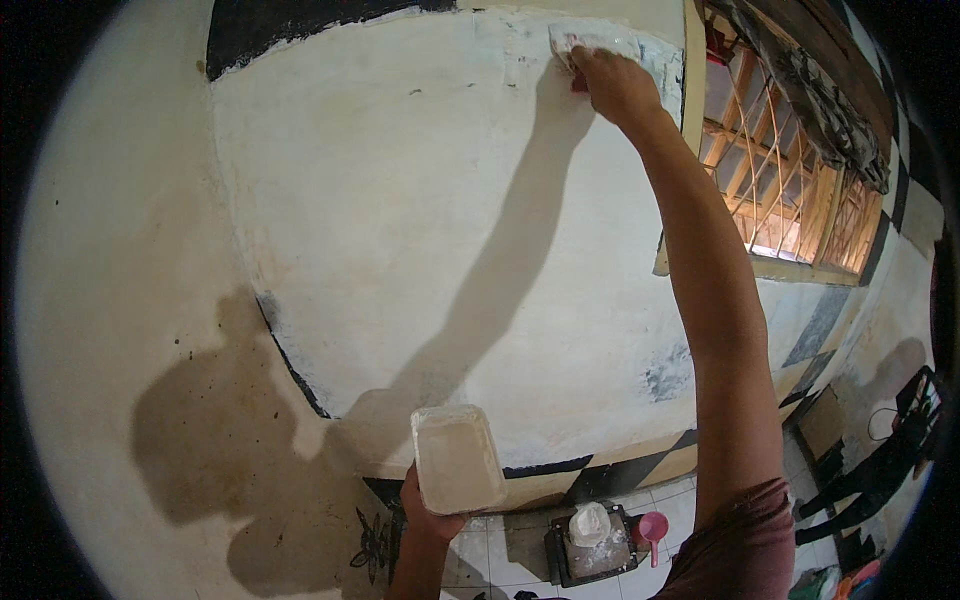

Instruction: The person applies wall putty to a wall using a putty knife, repeatedly scooping material from a plastic container and spreading it over the surface.

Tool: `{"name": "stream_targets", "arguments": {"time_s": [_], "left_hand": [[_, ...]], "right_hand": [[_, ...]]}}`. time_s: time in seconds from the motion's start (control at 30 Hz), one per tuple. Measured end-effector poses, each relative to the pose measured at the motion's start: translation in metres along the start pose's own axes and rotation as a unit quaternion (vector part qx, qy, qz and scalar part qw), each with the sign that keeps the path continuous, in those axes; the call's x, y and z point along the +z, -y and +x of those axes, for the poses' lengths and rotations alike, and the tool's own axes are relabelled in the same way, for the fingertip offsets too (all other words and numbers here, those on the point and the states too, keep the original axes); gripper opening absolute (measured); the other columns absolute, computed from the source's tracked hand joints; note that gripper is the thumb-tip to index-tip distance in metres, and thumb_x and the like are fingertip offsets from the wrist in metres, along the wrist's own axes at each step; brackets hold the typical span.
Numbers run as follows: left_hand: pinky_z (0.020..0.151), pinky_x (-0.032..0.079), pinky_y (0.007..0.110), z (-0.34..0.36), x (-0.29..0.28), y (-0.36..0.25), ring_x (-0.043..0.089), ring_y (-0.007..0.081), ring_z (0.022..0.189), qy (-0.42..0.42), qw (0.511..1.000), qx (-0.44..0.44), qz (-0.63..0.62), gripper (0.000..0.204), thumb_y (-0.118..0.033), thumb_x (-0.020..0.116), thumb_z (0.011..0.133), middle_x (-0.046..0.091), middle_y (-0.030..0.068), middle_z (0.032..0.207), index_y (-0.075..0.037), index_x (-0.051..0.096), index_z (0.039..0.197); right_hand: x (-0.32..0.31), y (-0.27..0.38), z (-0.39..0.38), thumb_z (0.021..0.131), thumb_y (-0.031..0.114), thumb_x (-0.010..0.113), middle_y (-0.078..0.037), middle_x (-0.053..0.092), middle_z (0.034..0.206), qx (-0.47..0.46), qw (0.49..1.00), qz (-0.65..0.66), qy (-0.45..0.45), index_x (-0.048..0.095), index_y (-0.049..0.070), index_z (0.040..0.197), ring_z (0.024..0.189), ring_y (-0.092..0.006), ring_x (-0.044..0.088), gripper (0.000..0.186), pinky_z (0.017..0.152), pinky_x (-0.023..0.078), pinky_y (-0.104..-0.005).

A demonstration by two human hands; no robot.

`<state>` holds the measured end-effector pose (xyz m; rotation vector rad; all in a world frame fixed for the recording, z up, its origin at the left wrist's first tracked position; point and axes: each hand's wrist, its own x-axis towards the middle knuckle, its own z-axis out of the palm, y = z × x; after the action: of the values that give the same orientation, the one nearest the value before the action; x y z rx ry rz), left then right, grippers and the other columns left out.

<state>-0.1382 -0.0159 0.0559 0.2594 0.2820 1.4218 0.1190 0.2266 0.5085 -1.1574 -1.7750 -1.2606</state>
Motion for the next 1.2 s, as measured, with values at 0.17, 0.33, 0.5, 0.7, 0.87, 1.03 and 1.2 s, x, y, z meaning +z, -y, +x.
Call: {"name": "stream_targets", "arguments": {"time_s": [0.17,0.33,0.5,0.7,0.87,1.03,1.2], "left_hand": [[0.080,0.055,0.057,-0.001,0.001,0.001,0.065,0.0323,0.106,-0.014,1.000,-0.017,0.009,0.049,-0.043,0.037,0.097,0.064,0.0089,0.119,-0.012,0.056,0.129],[0.080,0.056,0.055,0.000,0.009,0.008,0.064,0.0332,0.106,-0.005,0.999,-0.024,0.023,0.051,-0.044,0.037,0.097,0.063,0.0096,0.121,-0.012,0.054,0.131],[0.086,0.055,0.054,0.001,0.008,0.012,0.064,0.0339,0.108,0.006,0.999,-0.003,0.039,0.053,-0.044,0.036,0.097,0.062,0.0114,0.123,-0.010,0.052,0.134],[0.089,0.053,0.055,0.001,0.009,0.008,0.062,0.0345,0.111,0.023,0.998,-0.026,0.043,0.055,-0.045,0.034,0.097,0.061,0.0120,0.125,-0.011,0.051,0.136],[0.084,0.054,0.058,-0.003,-0.015,-0.003,0.062,0.0353,0.112,0.025,0.999,-0.033,0.010,0.056,-0.047,0.034,0.097,0.061,0.0126,0.125,-0.011,0.051,0.136],[0.082,0.055,0.058,-0.017,-0.009,-0.016,0.062,0.0351,0.111,0.019,1.000,-0.004,0.005,0.056,-0.047,0.033,0.097,0.061,0.0127,0.125,-0.011,0.050,0.137],[0.084,0.055,0.056,-0.020,-0.010,-0.024,0.062,0.0351,0.110,0.018,0.999,0.045,0.023,0.054,-0.045,0.033,0.098,0.060,0.0128,0.125,-0.010,0.050,0.137]], "right_hand": [[-0.010,0.000,-0.014,0.090,0.014,0.058,-0.015,0.066,0.098,0.051,0.997,0.025,-0.046,0.055,0.010,0.110,0.094,-0.0375,0.065,0.020,0.076,0.053,-0.0481],[-0.006,-0.036,-0.020,0.089,0.008,0.054,-0.018,0.066,0.100,-0.002,1.000,0.024,0.004,0.053,0.010,0.115,0.096,-0.0394,0.065,0.026,0.078,0.053,-0.0486],[-0.019,-0.053,-0.040,0.085,0.010,0.057,-0.024,0.067,0.101,0.042,0.998,0.055,-0.009,0.051,0.009,0.122,0.097,-0.0447,0.063,0.038,0.081,0.050,-0.0522],[-0.048,-0.074,-0.021,0.078,0.018,0.059,-0.028,0.067,0.097,0.159,0.982,0.080,-0.066,0.064,0.002,0.109,0.096,-0.0452,0.065,0.035,0.083,0.051,-0.0503],[-0.032,-0.061,0.004,0.079,0.025,0.064,-0.027,0.068,0.099,0.269,0.960,0.051,-0.052,0.067,0.000,0.102,0.097,-0.0431,0.066,0.034,0.085,0.052,-0.0494],[0.013,0.015,0.052,0.086,0.024,0.062,-0.019,0.070,0.099,0.220,0.951,0.152,-0.154,0.069,0.005,0.097,0.096,-0.0389,0.065,0.023,0.083,0.052,-0.0471],[-0.004,0.182,0.064,0.083,0.015,0.062,-0.020,0.070,0.092,0.099,0.950,0.251,-0.157,0.071,0.005,0.090,0.085,-0.0386,0.069,0.015,0.076,0.056,-0.0464]]}}
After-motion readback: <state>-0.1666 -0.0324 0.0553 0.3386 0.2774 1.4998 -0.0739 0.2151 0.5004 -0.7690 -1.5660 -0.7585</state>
